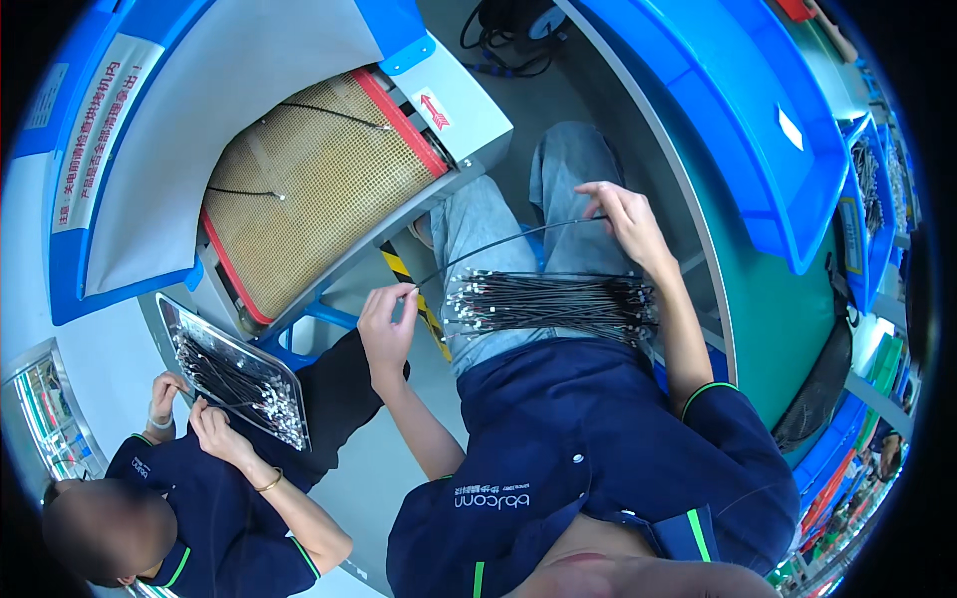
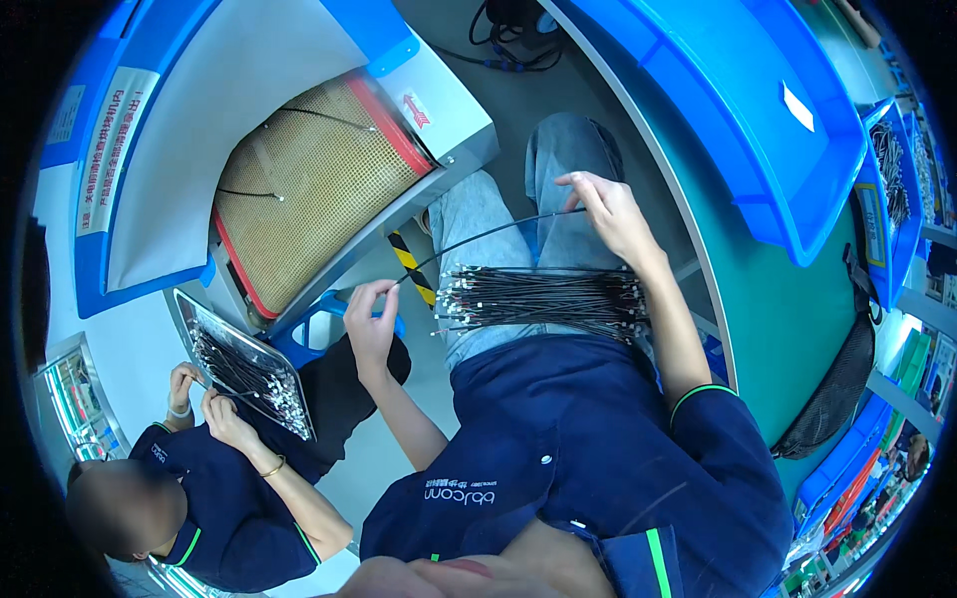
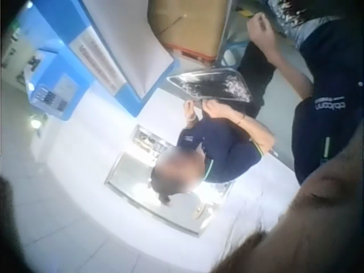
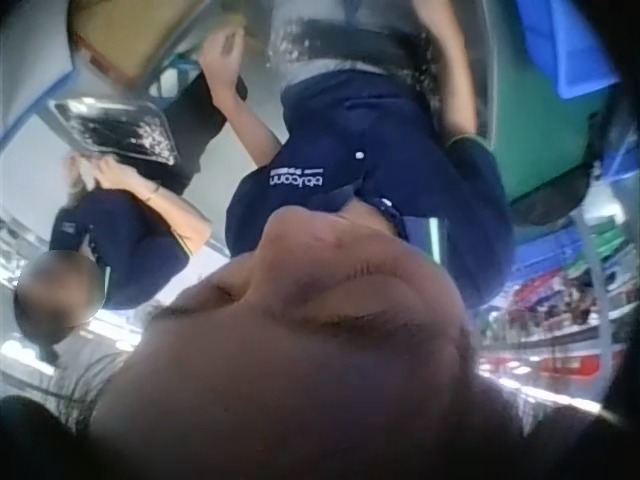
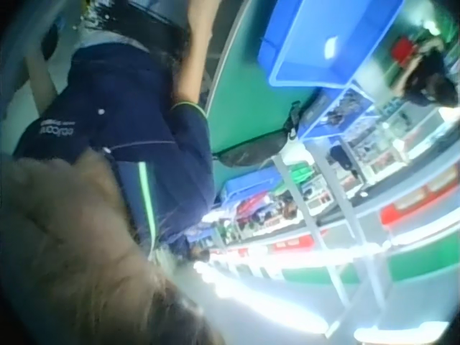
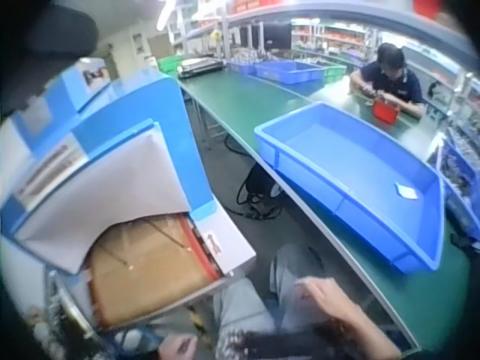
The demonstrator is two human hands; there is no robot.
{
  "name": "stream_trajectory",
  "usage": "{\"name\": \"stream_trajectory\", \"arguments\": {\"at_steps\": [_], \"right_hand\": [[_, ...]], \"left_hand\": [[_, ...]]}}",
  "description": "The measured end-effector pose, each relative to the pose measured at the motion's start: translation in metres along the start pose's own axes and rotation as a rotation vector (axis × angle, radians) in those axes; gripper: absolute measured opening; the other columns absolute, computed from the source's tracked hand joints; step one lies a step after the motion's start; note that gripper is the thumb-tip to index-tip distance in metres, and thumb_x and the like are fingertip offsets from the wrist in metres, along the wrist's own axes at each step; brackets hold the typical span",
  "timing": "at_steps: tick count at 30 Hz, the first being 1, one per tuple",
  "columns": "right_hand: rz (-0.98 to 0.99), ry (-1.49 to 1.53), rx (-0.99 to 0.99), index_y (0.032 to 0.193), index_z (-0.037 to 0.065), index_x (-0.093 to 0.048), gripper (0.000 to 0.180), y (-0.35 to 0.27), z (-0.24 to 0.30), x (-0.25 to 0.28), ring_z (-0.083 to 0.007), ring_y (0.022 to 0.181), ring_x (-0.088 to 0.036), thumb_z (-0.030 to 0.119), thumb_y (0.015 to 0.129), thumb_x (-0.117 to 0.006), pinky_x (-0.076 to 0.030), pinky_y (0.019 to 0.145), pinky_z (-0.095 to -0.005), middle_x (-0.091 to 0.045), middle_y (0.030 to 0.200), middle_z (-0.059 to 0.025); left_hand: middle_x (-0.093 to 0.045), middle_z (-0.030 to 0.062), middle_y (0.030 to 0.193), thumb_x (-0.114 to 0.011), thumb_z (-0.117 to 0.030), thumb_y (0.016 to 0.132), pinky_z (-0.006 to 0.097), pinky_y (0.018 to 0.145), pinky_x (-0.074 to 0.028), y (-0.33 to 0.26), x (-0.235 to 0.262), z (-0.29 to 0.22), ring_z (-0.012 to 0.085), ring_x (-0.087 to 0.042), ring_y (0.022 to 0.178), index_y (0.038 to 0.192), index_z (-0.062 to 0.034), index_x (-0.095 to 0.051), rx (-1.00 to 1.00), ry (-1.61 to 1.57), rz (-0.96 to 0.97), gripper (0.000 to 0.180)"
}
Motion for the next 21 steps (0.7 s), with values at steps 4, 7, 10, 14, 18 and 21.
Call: {"name": "stream_trajectory", "arguments": {"at_steps": [4,7,10,14,18,21], "right_hand": [[-0.017,-0.148,0.364,0.106,0.004,-0.062,0.022,-0.008,0.010,0.006,-0.0143,0.073,-0.060,0.012,0.086,-0.062,-0.049,0.066,-0.0298,-0.063,0.089,-0.0083],[0.007,-0.231,0.494,0.099,0.003,-0.065,0.022,-0.010,0.015,0.004,-0.0179,0.075,-0.062,0.003,0.078,-0.069,-0.049,0.066,-0.0289,-0.062,0.085,-0.0081],[0.008,-0.234,0.557,0.090,0.002,-0.067,0.012,-0.009,0.014,-0.003,-0.0182,0.073,-0.061,0.002,0.078,-0.069,-0.048,0.063,-0.0281,-0.063,0.082,-0.0077],[0.025,-0.248,0.464,0.089,0.001,-0.067,0.009,-0.008,0.013,-0.007,-0.0207,0.074,-0.062,0.008,0.083,-0.065,-0.049,0.064,-0.0297,-0.063,0.083,-0.0086],[0.023,-0.118,0.169,0.092,0.001,-0.067,0.015,-0.002,0.004,-0.017,-0.0191,0.073,-0.062,0.014,0.088,-0.061,-0.048,0.063,-0.0297,-0.063,0.082,-0.0093],[0.106,0.049,0.006,0.091,0.001,-0.067,0.016,-0.001,0.018,-0.021,-0.0162,0.067,-0.058,0.015,0.089,-0.060,-0.046,0.060,-0.0284,-0.062,0.077,-0.0068]], "left_hand": [[-0.065,0.0087,0.080,-0.067,-0.001,0.078,0.033,0.066,-0.047,-0.001,0.001,0.002,0.0235,-0.061,0.073,0.084,-0.0014,-0.064,0.055,-0.016,0.001,0.007],[-0.065,0.0088,0.080,-0.067,-0.001,0.078,0.032,0.067,-0.047,-0.001,0.002,0.000,0.0234,-0.061,0.073,0.084,-0.0012,-0.064,0.064,-0.023,0.014,0.007],[-0.065,0.0089,0.080,-0.067,-0.001,0.078,0.032,0.067,-0.048,-0.002,0.003,-0.001,0.0234,-0.061,0.073,0.084,-0.0011,-0.064,0.057,-0.017,0.017,0.007],[-0.065,0.0091,0.081,-0.067,0.000,0.077,0.032,0.068,-0.048,-0.005,0.005,0.001,0.0238,-0.061,0.074,0.084,-0.0013,-0.064,0.047,-0.015,-0.017,0.008],[-0.065,0.0090,0.081,-0.067,0.000,0.077,0.032,0.068,-0.048,-0.007,0.012,-0.001,0.0244,-0.061,0.074,0.084,-0.0015,-0.064,0.017,0.046,-0.050,0.008],[-0.065,0.0090,0.080,-0.067,0.000,0.077,0.032,0.066,-0.047,-0.012,0.015,0.007,0.0247,-0.060,0.073,0.083,-0.0015,-0.063,0.046,0.051,-0.063,0.008]]}}
Point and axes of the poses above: each hand's wrist, its own y-axis towards the middle knuckle, its own x-axis out of the back of the hand, z = x × y, the point moved 2 cm from there along y, towards the middle knuckle
